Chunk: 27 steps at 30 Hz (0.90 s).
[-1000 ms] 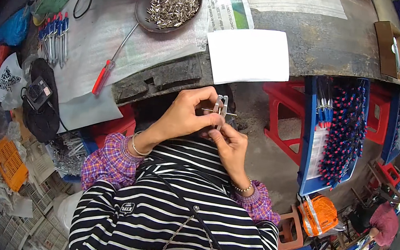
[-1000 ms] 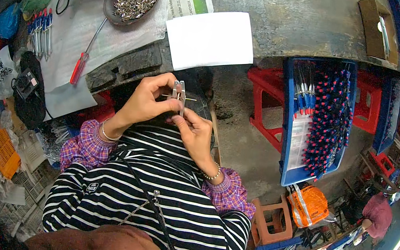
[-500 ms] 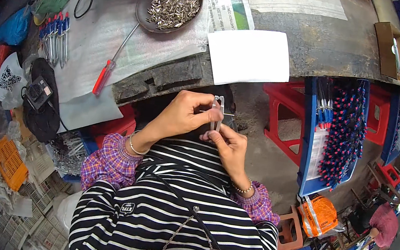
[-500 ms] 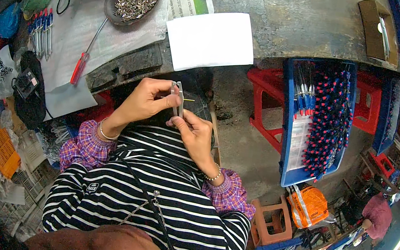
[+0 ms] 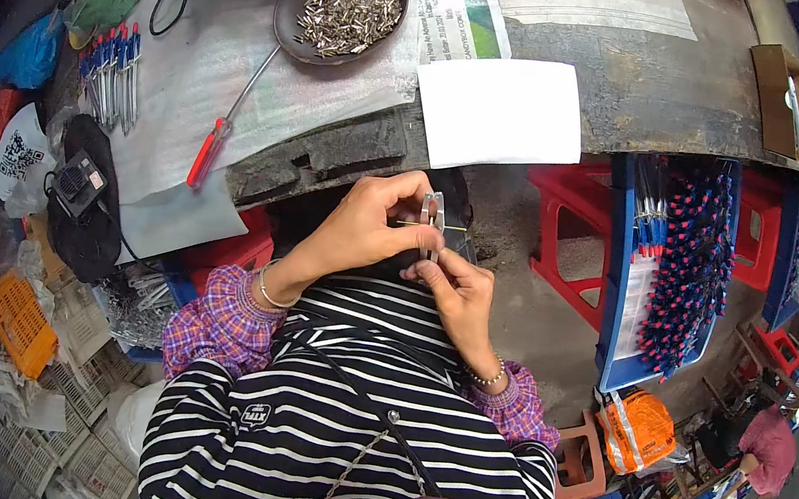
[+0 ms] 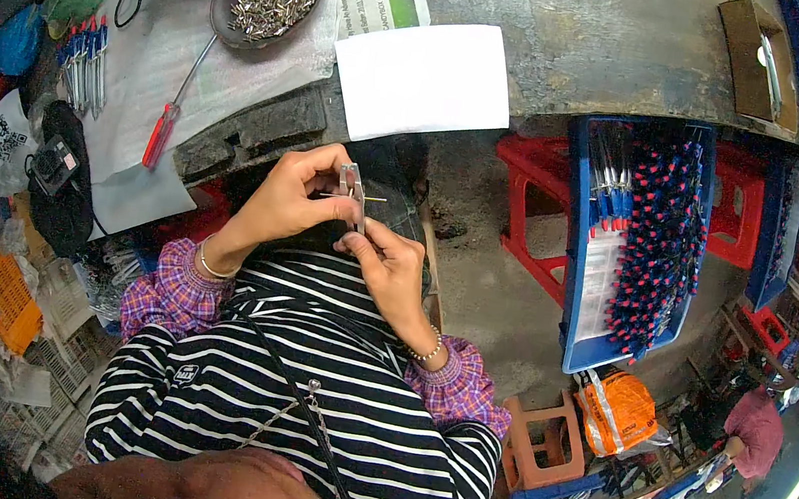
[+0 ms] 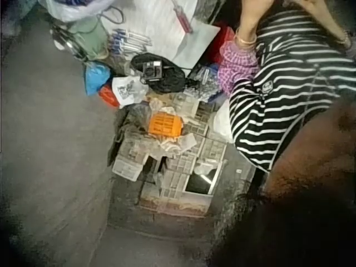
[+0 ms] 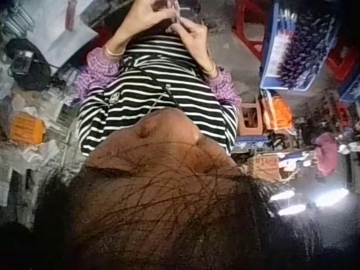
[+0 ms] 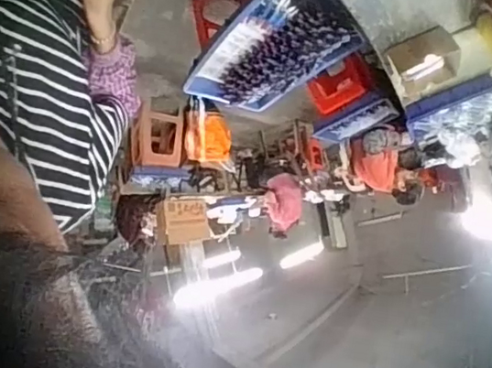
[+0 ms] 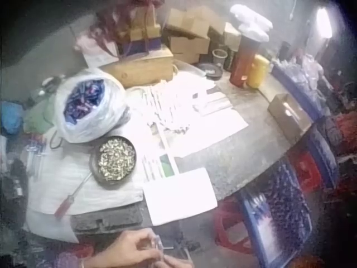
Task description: Assembling small metal and plastic components at a manual workstation.
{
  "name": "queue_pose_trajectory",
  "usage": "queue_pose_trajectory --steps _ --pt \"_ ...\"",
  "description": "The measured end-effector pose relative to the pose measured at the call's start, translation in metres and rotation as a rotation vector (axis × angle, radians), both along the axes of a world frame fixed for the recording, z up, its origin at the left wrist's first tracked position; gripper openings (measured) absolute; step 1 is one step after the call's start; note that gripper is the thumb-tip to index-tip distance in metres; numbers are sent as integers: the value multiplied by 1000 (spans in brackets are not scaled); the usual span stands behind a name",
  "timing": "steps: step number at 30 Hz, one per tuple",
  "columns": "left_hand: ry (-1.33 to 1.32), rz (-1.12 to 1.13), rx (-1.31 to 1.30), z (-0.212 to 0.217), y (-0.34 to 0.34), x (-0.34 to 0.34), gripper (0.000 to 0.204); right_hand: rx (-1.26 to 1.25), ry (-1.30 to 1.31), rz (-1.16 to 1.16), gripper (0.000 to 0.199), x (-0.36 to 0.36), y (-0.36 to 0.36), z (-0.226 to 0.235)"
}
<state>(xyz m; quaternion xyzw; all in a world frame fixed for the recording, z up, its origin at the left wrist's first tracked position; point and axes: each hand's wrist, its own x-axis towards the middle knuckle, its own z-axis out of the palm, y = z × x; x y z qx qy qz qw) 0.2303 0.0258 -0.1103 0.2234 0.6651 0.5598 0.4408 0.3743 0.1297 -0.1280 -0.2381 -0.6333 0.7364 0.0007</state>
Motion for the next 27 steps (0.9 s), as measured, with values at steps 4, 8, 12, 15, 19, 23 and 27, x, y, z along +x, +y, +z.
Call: queue_pose_trajectory --steps 4,8,12,15,19,23,27 --pt "150 -158 -124 6 0 -8 11 -15 -19 -14 11 -1 2 3" --pt "61 -142 -103 3 -3 -4 12 -8 -17 4 11 2 1 2" --pt "17 -78 -8 -6 -6 -1 16 22 -15 12 13 1 2 5" --pt "-50 -46 -26 -9 -5 0 16 10 -9 1 14 1 3 2" --pt "38 -125 -67 -1 -7 -5 14 10 -19 22 15 1 2 1" --pt "268 -130 -23 9 -1 -3 14 -20 -6 -15 12 0 3 1" --pt "388 -158 167 21 4 3 25 113 43 -44 9 0 14 13"
